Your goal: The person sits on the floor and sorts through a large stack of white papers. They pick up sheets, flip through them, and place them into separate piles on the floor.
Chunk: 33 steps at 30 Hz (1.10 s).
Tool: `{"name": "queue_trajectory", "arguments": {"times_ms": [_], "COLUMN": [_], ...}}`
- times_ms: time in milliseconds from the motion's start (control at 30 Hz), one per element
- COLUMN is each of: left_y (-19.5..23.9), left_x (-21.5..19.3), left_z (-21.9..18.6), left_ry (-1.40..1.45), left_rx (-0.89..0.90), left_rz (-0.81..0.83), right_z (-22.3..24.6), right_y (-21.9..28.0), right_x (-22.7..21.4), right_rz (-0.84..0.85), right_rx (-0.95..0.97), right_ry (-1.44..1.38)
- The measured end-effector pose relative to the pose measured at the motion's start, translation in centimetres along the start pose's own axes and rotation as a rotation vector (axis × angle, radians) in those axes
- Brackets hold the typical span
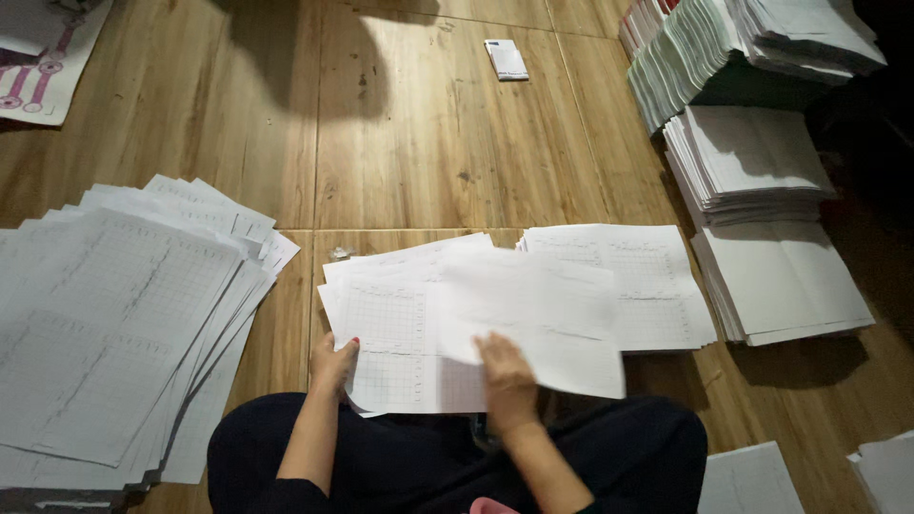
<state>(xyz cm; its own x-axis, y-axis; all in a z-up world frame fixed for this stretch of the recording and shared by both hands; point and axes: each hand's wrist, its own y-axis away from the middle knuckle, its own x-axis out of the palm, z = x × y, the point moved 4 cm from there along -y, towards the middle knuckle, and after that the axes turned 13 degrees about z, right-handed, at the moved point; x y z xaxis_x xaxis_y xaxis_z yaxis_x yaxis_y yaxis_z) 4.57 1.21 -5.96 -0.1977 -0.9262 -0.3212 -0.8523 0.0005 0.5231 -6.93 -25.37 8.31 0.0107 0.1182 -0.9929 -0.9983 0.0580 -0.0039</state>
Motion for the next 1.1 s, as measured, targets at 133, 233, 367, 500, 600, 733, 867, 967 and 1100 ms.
{"name": "queue_trajectory", "arguments": {"times_ms": [133, 233, 367, 500, 600, 733, 867, 967, 1100], "left_y": [2.9, 8.9, 3.4, 1.0, -0.1, -0.2, 0.4, 0.6, 5.7], "left_x": [-1.3, -2.0, -1.5, -0.6, -0.1, 0.2, 0.2, -0.1, -1.0], "left_z": [-3.2, -9.0, -4.6, -1.0, -0.8, -0.3, 0.1, -1.1, -5.8], "left_ry": [0.157, 0.299, -0.008, -0.015, -0.043, -0.024, -0.003, 0.207, 0.553], "left_rx": [-0.149, -0.305, -0.081, -0.042, -0.077, -0.038, -0.051, -0.215, -0.418], "left_rz": [0.048, 0.099, 0.039, 0.027, 0.018, 0.034, 0.07, 0.073, 0.07], "right_z": [7.1, 10.9, 9.8, -2.2, -8.4, -7.7, -3.4, 1.7, 9.1], "right_y": [1.3, 1.9, 0.5, -1.1, -0.4, -0.3, -0.4, 0.7, 1.6], "right_x": [2.7, 2.0, -2.3, -4.8, -4.8, -2.7, -2.1, 1.3, -2.2], "right_rz": [0.016, 0.062, -0.032, -0.155, 0.084, 0.074, -0.076, -0.15, -0.147], "right_rx": [-0.28, -0.41, -0.413, 0.018, 0.514, 0.345, 0.057, -0.224, -0.367], "right_ry": [-0.09, -0.195, -0.472, -0.155, 0.08, 0.152, -0.002, -0.085, -0.207]}}
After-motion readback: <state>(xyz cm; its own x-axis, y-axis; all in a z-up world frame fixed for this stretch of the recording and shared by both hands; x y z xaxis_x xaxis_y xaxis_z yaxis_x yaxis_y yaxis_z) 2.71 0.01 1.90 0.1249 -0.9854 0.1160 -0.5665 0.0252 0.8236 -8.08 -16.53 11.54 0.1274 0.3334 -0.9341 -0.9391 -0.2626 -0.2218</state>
